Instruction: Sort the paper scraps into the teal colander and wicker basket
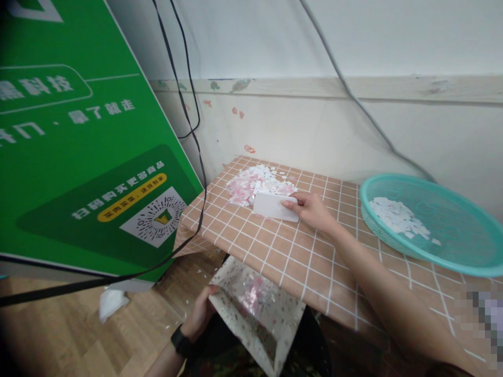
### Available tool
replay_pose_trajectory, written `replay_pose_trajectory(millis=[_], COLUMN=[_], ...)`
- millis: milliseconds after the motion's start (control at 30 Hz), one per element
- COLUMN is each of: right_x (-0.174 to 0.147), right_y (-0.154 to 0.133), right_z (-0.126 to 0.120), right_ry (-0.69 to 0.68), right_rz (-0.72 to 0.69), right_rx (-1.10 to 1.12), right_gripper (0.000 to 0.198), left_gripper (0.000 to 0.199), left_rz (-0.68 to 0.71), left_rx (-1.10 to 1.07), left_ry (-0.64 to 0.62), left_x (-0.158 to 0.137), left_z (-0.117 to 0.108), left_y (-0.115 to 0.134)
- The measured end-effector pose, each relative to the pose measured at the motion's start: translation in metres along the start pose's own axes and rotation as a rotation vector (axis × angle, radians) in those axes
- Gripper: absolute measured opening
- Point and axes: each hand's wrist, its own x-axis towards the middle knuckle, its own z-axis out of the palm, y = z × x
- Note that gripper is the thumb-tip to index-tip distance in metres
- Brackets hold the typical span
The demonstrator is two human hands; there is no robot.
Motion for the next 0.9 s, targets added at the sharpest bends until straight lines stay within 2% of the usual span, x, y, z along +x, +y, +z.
replay_pose_trajectory(millis=[100,267,467,900], right_x=[0.000,0.001,-0.001,-0.001], right_y=[-0.002,-0.006,-0.015,-0.017], right_z=[-0.002,-0.006,-0.005,-0.002], right_ry=[0.032,0.105,0.059,0.045], right_rz=[-0.007,-0.008,-0.044,-0.064], right_rx=[-0.052,-0.136,-0.131,-0.171], right_gripper=[0.038,0.040,0.037,0.039], left_gripper=[0.035,0.033,0.028,0.032], left_rz=[0.006,0.011,0.020,0.020], left_rx=[0.015,-0.003,0.006,-0.010], left_ry=[0.028,0.000,0.001,-0.016], left_x=[0.000,-0.002,-0.002,-0.001], left_z=[0.001,0.003,0.003,0.000], left_y=[0.000,0.002,0.003,0.000])
